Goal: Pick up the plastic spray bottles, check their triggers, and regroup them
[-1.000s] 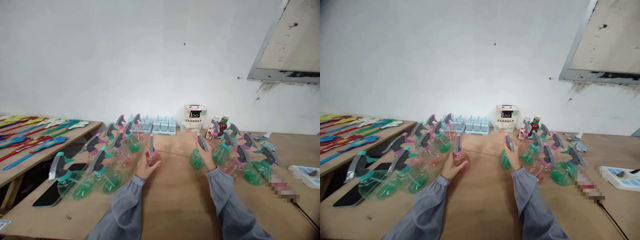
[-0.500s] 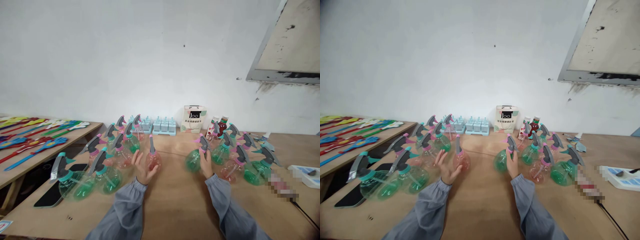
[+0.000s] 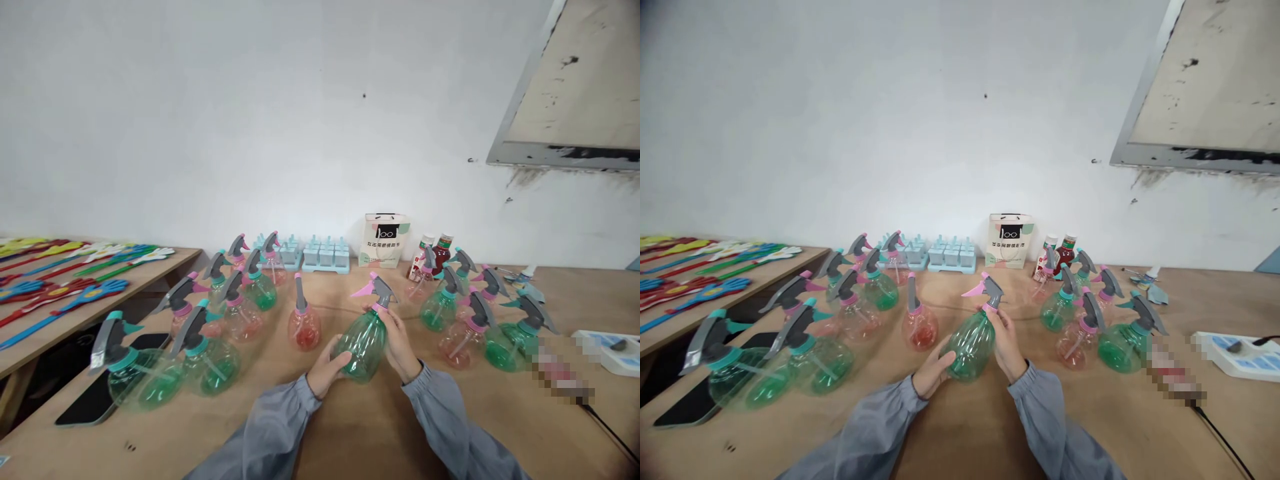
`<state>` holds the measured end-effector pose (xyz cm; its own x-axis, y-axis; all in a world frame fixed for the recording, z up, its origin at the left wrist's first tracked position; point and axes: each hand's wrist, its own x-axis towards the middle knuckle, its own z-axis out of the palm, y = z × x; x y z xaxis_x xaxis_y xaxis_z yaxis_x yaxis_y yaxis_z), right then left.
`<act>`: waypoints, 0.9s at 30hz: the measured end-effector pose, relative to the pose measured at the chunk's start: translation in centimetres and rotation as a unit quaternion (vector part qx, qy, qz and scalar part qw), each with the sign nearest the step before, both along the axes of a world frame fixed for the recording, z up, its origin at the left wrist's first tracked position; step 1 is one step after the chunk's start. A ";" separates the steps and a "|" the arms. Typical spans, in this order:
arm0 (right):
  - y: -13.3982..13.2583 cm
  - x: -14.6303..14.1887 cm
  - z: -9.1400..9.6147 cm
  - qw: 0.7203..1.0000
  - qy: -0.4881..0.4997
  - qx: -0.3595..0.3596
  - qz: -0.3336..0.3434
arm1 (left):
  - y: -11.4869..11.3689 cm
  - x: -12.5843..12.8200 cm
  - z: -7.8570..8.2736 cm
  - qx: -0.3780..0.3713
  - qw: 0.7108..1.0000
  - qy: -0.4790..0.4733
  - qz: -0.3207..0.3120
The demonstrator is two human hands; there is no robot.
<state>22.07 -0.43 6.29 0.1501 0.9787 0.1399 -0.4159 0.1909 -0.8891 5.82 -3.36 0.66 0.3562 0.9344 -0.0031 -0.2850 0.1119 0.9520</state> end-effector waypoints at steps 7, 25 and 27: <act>-0.2 1.2 0.6 0.996 -0.057 0.021 0.070 | -0.1 -0.4 0.6 0.107 0.992 0.028 0.061; -2.0 -0.2 -1.7 0.997 -0.077 0.011 -0.012 | 0.8 -0.7 -0.5 0.155 0.983 0.092 0.033; -2.7 -0.4 -3.0 0.995 -0.097 0.005 0.011 | 0.7 -0.8 -0.7 0.173 0.979 0.098 0.051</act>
